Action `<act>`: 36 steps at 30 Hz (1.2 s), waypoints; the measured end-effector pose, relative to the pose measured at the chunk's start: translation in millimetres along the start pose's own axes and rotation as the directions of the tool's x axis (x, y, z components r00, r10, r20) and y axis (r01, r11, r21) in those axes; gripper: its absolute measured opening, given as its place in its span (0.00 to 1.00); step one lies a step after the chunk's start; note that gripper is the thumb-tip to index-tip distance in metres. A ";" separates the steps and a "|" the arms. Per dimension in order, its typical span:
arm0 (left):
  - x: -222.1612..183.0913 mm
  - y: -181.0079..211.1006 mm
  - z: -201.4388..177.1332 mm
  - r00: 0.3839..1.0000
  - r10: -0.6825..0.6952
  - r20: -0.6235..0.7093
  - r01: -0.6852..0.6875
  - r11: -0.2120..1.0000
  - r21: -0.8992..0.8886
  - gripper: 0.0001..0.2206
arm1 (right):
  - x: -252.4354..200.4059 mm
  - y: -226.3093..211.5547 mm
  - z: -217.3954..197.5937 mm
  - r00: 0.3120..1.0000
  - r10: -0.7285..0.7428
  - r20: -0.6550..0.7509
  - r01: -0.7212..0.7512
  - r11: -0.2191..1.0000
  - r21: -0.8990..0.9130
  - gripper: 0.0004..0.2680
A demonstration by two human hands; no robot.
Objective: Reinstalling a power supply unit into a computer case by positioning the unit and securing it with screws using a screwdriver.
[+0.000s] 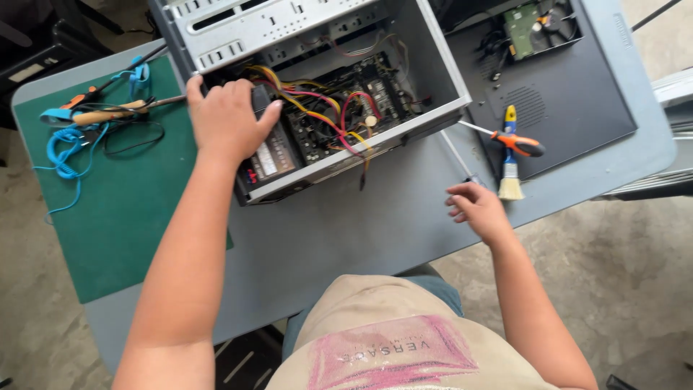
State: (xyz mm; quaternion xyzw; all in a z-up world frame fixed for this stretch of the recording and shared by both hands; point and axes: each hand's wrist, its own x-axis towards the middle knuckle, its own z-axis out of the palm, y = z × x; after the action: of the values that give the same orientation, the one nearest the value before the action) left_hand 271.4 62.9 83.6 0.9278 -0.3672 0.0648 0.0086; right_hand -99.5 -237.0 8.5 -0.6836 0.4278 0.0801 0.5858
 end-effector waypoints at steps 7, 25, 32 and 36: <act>-45.7 45.5 -35.6 0.912 -0.226 -0.342 -0.048 0.771 -0.635 0.10 | 67.5 16.3 -118.9 0.837 -0.392 -0.381 0.240 0.890 -0.388 0.05; -187.3 320.6 -37.6 0.902 -0.351 0.253 0.357 0.273 -0.893 0.07 | 269.8 -2.0 -160.1 0.617 -0.780 -0.108 0.392 0.423 -0.817 0.05; -169.1 349.6 -38.1 0.811 -0.320 0.491 0.468 -0.150 -0.871 0.10 | 186.9 -28.4 -153.0 0.407 -0.911 -0.068 0.734 0.370 -0.570 0.03; -142.8 370.4 -29.1 0.802 -0.296 0.518 0.415 -0.348 -0.841 0.12 | 3.1 -68.2 -112.7 0.322 -0.947 0.005 0.923 0.312 -0.224 0.03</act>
State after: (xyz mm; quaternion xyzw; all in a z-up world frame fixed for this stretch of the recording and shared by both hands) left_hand -87.9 -108.6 82.6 0.6392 0.0306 -0.2809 0.7153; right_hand -95.4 -340.1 90.5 -0.8594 -0.0204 -0.2781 0.4285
